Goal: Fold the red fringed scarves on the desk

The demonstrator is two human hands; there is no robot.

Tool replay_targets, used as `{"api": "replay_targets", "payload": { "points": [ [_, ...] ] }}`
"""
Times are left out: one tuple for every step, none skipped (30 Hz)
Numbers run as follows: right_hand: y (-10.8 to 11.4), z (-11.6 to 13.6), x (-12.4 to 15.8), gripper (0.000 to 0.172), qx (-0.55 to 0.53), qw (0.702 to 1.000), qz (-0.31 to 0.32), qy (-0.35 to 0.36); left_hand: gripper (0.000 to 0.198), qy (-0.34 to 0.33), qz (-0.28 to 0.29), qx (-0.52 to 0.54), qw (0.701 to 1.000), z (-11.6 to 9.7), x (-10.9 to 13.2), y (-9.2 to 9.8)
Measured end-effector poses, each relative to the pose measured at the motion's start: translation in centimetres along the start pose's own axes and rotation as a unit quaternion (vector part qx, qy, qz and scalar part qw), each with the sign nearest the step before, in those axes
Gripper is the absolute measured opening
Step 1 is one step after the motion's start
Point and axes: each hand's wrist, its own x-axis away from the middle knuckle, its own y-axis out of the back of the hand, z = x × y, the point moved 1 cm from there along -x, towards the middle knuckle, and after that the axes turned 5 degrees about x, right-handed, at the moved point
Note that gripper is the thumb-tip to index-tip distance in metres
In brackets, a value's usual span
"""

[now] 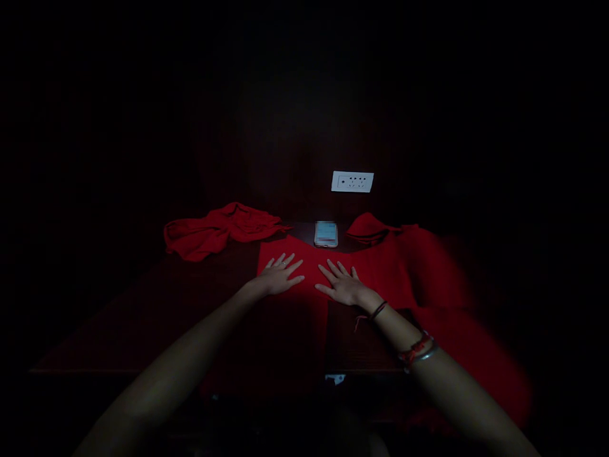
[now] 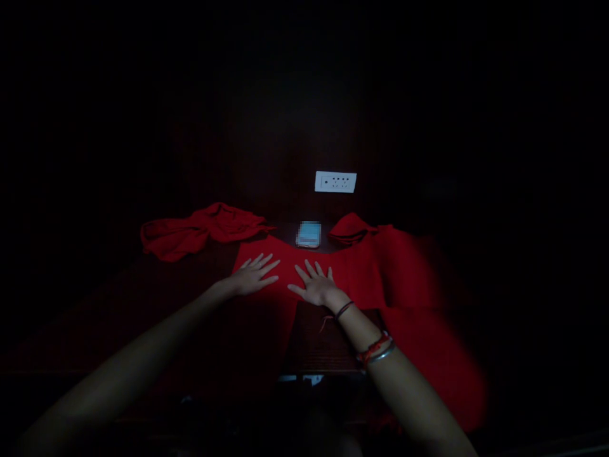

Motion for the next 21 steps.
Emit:
{"api": "replay_targets", "payload": {
  "points": [
    [0.1,0.0,0.1,0.079,0.001,1.0,0.007,-0.004,0.065,0.003,-0.005,0.001,1.0,0.2,-0.1,-0.3],
    [0.2,-0.1,0.2,0.081,0.002,1.0,0.015,-0.007,0.065,0.0,-0.013,0.0,1.0,0.4,-0.2,-0.4],
    [0.4,-0.1,0.3,0.083,0.003,1.0,0.027,-0.009,0.065,-0.006,-0.02,-0.001,1.0,0.6,-0.2,-0.5],
    [0.6,-0.2,0.5,0.086,0.002,0.999,0.043,-0.011,0.066,-0.013,-0.025,-0.002,1.0,0.8,-0.2,-0.6],
    [0.9,-0.3,0.6,0.089,0.001,0.998,0.06,-0.01,0.067,-0.019,-0.027,-0.002,0.999,0.9,-0.1,-0.6],
    [1.1,-0.4,0.7,0.092,0.0,0.997,0.075,-0.008,0.068,-0.026,-0.027,-0.002,0.999,1.0,0.0,-0.5],
    [1.4,-0.5,0.8,0.095,-0.001,0.996,0.088,-0.003,0.07,-0.033,-0.025,-0.001,0.999,1.0,0.1,-0.4],
    [1.6,-0.6,0.9,0.097,-0.001,0.995,0.099,0.003,0.072,-0.04,-0.022,0.001,0.999,1.1,0.3,-0.3],
    [1.8,-0.6,1.0,0.1,-0.002,0.994,0.107,0.01,0.075,-0.048,-0.015,0.004,0.999,1.2,0.5,-0.1],
    [2.0,-0.7,1.0,0.102,-0.002,0.994,0.112,0.015,0.078,-0.058,-0.003,0.006,0.998,1.3,0.7,0.1],
    [2.1,-0.7,1.1,0.103,-0.004,0.993,0.116,0.019,0.081,-0.069,0.013,0.009,0.998,1.4,1.0,0.3],
    [2.1,-0.8,1.1,0.105,-0.005,0.993,0.119,0.022,0.085,-0.078,0.032,0.011,0.996,1.6,1.2,0.4],
    [2.2,-0.9,1.1,0.106,-0.006,0.992,0.12,0.024,0.088,-0.085,0.053,0.014,0.995,1.7,1.4,0.6],
    [2.3,-1.0,1.0,0.106,-0.008,0.992,0.122,0.026,0.092,-0.088,0.072,0.015,0.993,1.7,1.5,0.7],
    [2.3,-1.1,0.9,0.107,-0.009,0.992,0.123,0.028,0.094,-0.086,0.086,0.017,0.992,1.7,1.7,0.8],
    [2.4,-1.3,0.8,0.108,-0.01,0.992,0.126,0.031,0.096,-0.078,0.094,0.018,0.992,1.6,1.7,0.8],
    [2.5,-1.5,0.6,0.109,-0.011,0.991,0.129,0.034,0.097,-0.067,0.097,0.019,0.993,1.5,1.7,0.8],
    [2.6,-1.8,0.5,0.11,-0.012,0.99,0.133,0.036,0.098,-0.055,0.093,0.019,0.994,1.2,1.7,0.7],
    [2.6,-2.1,0.3,0.111,-0.014,0.99,0.135,0.037,0.097,-0.044,0.086,0.019,0.995,1.0,1.7,0.6],
    [2.7,-2.4,0.2,0.112,-0.016,0.99,0.137,0.036,0.097,-0.035,0.08,0.02,0.996,0.7,1.7,0.5],
    [2.8,-2.6,0.1,0.113,-0.019,0.99,0.137,0.037,0.097,-0.031,0.075,0.021,0.997,0.5,1.6,0.5]
  ]
}}
